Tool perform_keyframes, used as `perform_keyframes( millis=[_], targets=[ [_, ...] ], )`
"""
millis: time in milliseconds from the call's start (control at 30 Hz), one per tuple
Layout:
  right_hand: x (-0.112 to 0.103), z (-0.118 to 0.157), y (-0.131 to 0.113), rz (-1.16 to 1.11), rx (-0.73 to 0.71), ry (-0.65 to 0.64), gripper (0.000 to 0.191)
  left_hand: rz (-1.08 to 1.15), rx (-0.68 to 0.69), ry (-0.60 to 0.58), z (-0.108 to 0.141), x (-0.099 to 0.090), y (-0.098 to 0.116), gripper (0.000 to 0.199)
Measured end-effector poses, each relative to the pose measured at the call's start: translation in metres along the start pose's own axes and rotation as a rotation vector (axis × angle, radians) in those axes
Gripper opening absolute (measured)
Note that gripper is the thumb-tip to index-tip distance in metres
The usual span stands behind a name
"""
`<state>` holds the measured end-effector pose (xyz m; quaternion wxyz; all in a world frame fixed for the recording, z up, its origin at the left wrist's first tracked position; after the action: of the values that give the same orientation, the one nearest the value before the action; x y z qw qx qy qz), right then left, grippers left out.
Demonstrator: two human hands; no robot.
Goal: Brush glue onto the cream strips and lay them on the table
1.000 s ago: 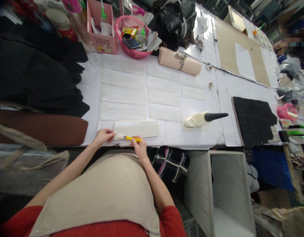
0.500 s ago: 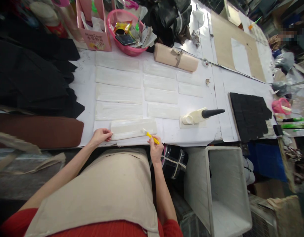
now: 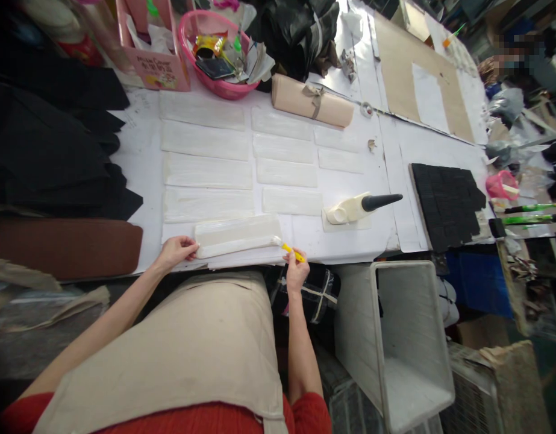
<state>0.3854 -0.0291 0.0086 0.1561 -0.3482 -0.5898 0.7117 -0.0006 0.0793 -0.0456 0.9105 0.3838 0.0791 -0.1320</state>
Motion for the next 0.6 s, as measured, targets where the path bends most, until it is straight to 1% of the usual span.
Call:
perform_keyframes(
  millis=[33, 67, 100, 133, 167, 233, 333, 367, 400, 433, 467, 500, 600],
  targets=[
    [-0.015, -0.006, -0.003, 0.006, -0.012, 0.077, 0.044, -0.002, 0.003, -0.002, 0.000, 0.000, 0.001, 0.025],
    [-0.025, -0.009, -0.007, 0.008, -0.028, 0.121, 0.042, -0.004, 0.003, -0.006, 0.000, 0.000, 0.001, 0.024],
    [-0.030, -0.009, -0.013, -0.001, -0.042, 0.141, 0.041, -0.007, 0.001, -0.008, 0.000, 0.000, 0.002, 0.024],
    [-0.029, -0.007, -0.019, -0.024, -0.050, 0.136, 0.040, -0.010, -0.004, -0.010, 0.000, 0.000, 0.002, 0.024],
    [-0.022, -0.003, -0.024, -0.057, -0.048, 0.105, 0.040, -0.015, -0.008, -0.013, 0.000, 0.000, 0.002, 0.024],
    [0.007, 0.012, -0.031, -0.142, -0.013, -0.015, 0.039, -0.026, -0.011, -0.019, 0.000, 0.000, 0.003, 0.024],
    [0.064, 0.038, -0.029, -0.246, 0.065, -0.251, 0.037, -0.038, 0.001, -0.033, -0.001, 0.000, 0.003, 0.027],
    [0.077, 0.042, -0.025, -0.259, 0.077, -0.307, 0.036, -0.042, 0.007, -0.036, -0.001, 0.000, 0.004, 0.028],
    [0.084, 0.043, -0.020, -0.263, 0.083, -0.333, 0.036, -0.047, 0.011, -0.039, -0.001, 0.000, 0.004, 0.030],
    [0.084, 0.040, -0.014, -0.258, 0.085, -0.321, 0.037, -0.051, 0.015, -0.044, -0.001, 0.000, 0.004, 0.031],
    [0.077, 0.032, -0.008, -0.245, 0.082, -0.272, 0.039, -0.053, 0.017, -0.047, -0.001, 0.000, 0.004, 0.032],
    [0.063, 0.022, -0.002, -0.224, 0.079, -0.194, 0.040, -0.053, 0.018, -0.048, -0.001, 0.000, 0.005, 0.033],
    [0.004, -0.010, 0.008, -0.123, 0.042, 0.088, 0.045, -0.048, 0.014, -0.046, -0.001, 0.000, 0.005, 0.035]
  ],
)
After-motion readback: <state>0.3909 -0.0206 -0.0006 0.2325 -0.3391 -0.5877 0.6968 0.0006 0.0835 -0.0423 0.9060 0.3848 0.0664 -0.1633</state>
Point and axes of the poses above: each hand's wrist, its own z-axis away from the middle knuckle, its own x-axis out of the palm, y = z × x, the point moved 7 cm from there along -z, towards the middle knuckle, and after that the axes turned 6 degrees about -x, right-handed, at the moved point
